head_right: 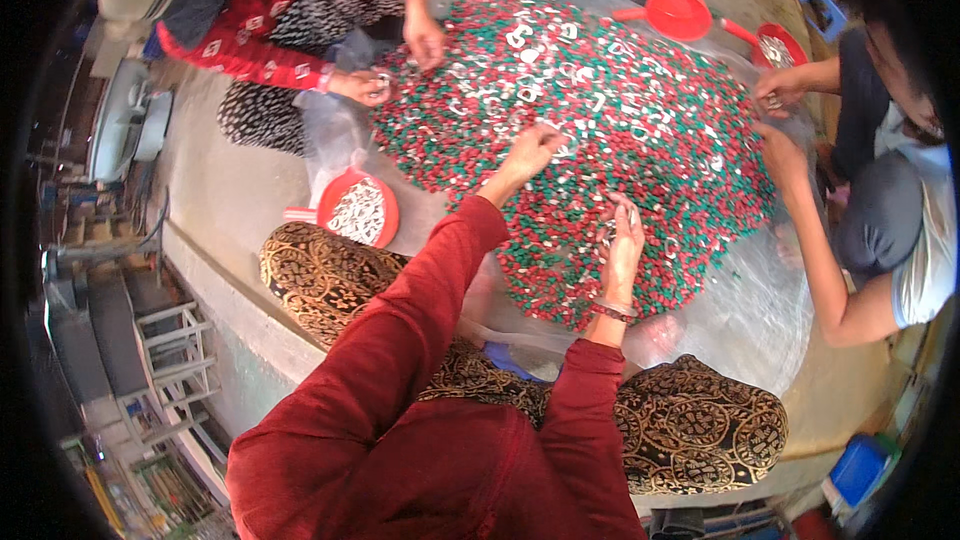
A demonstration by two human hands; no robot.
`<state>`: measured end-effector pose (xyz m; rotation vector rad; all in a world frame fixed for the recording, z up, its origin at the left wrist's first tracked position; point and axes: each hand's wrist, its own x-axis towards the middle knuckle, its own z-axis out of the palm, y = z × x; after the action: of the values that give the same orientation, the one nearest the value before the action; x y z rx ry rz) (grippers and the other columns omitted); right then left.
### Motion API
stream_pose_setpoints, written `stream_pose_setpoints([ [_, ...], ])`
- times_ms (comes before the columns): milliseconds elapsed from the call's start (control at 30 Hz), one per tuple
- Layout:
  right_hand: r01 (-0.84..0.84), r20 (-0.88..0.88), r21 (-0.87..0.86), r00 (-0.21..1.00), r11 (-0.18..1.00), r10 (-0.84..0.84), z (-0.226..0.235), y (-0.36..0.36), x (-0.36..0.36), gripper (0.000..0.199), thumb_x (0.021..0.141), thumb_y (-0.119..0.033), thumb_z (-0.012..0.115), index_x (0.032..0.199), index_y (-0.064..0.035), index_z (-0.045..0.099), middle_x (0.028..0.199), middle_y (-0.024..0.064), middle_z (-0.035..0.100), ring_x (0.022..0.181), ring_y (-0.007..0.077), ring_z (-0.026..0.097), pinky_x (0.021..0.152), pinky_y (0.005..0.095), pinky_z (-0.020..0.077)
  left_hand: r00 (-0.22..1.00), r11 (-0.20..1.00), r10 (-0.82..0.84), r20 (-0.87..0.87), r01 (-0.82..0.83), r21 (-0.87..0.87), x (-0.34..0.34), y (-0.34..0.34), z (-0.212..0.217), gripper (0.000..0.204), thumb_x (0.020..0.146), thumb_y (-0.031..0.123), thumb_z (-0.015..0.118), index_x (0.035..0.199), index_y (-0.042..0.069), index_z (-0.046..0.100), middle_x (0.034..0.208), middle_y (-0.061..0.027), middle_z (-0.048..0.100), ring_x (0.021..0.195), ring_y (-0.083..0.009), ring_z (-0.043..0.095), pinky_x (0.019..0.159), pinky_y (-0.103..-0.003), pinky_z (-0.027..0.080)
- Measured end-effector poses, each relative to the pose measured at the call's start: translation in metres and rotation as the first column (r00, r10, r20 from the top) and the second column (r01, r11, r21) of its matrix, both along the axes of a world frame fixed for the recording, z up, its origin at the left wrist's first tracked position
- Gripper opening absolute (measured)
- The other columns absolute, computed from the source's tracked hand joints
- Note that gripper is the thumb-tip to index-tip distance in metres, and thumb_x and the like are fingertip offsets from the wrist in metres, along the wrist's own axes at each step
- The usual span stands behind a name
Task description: The person sits on the floor and sorts a large pile of red, green, and white bottle caps by hand, picking them up and placing them into separate containers. Other workers are also sorting caps nearby.
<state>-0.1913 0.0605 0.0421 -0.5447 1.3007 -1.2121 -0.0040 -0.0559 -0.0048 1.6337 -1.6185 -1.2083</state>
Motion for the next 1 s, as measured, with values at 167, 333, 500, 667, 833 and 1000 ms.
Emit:
stream_pose_setpoints([
  [167, 0.009, 0.108, 0.002, 0.994, 1.000, -0.009, 0.011, 0.005, 0.035, 0.028, 0.093, -0.032, 0.051, 0.107, -0.0095, 0.062, 0.075, -0.0016, 0.056, 0.048, 0.0055, 0.048, 0.038, 0.0167, 0.0293, -0.039, 0.893, 0.441, -0.897, 0.121, 0.434, 0.009, 0.063, 0.029, 0.018, 0.087, 0.024, 0.051, 0.075, 0.010, 0.051, 0.073, -0.0016, 0.049, 0.076, -0.0178, 0.051, 0.068, -0.033, 0.044],
  [333, -0.102, -0.088, -0.034, 0.991, 0.994, 0.098, 0.040, 0.002, 0.069, 0.044, 0.094, -0.041, 0.042, 0.094, -0.0033, 0.065, 0.068, 0.0004, 0.058, 0.054, 0.0073, 0.052, 0.043, 0.0187, 0.0353, -0.057, 0.917, 0.397, -0.916, -0.024, 0.399, 0.000, 0.102, 0.000, 0.021, 0.087, 0.019, 0.047, 0.091, 0.004, 0.061, 0.095, -0.0102, 0.064, 0.084, -0.0236, 0.064, 0.073, -0.036, 0.054],
  [500, -0.595, -0.815, -0.183, 0.537, 0.783, 0.218, 0.013, 0.001, 0.104, 0.034, 0.090, -0.024, 0.043, 0.095, 0.0013, 0.065, 0.081, 0.0134, 0.061, 0.071, 0.0250, 0.060, 0.064, 0.0342, 0.0472, -0.404, 0.752, 0.607, -0.684, 0.014, 0.659, -0.008, 0.136, 0.022, 0.040, 0.092, 0.039, 0.043, 0.106, 0.006, 0.061, 0.098, -0.0083, 0.064, 0.090, -0.0217, 0.062, 0.084, -0.035, 0.050],
  [667, -0.842, -0.936, -0.072, 0.242, 0.534, 0.255, 0.040, 0.012, 0.152, 0.051, 0.072, -0.012, 0.057, 0.121, 0.0034, 0.051, 0.108, 0.0286, 0.051, 0.104, 0.0435, 0.045, 0.093, 0.0497, 0.0355, -0.622, 0.779, 0.417, -0.663, -0.131, 0.613, 0.017, 0.141, 0.011, 0.050, 0.092, 0.048, 0.045, 0.117, 0.007, 0.057, 0.110, -0.0108, 0.062, 0.102, -0.0284, 0.058, 0.088, -0.042, 0.048],
  [833, -0.910, -0.970, 0.061, 0.043, 0.410, 0.238, 0.095, 0.016, 0.240, 0.048, 0.081, -0.011, 0.057, 0.129, -0.0067, 0.050, 0.112, 0.0222, 0.054, 0.105, 0.0364, 0.052, 0.091, 0.0424, 0.0420, -0.659, 0.787, 0.089, -0.747, -0.414, 0.458, 0.067, 0.135, 0.006, 0.039, 0.094, 0.036, 0.042, 0.120, 0.008, 0.052, 0.108, -0.0130, 0.058, 0.098, -0.0299, 0.056, 0.088, -0.041, 0.047],
  [1000, -0.941, -0.883, -0.131, 0.255, 0.313, 0.395, 0.144, -0.006, 0.264, 0.048, 0.084, -0.016, 0.060, 0.130, -0.0067, 0.050, 0.117, 0.0213, 0.055, 0.095, 0.0302, 0.059, 0.084, 0.0368, 0.0474, -0.718, 0.576, 0.041, -0.695, -0.551, 0.604, 0.171, 0.152, 0.028, 0.024, 0.087, 0.027, 0.049, 0.094, 0.006, 0.059, 0.086, -0.0064, 0.061, 0.074, -0.0192, 0.059, 0.062, -0.032, 0.051],
])
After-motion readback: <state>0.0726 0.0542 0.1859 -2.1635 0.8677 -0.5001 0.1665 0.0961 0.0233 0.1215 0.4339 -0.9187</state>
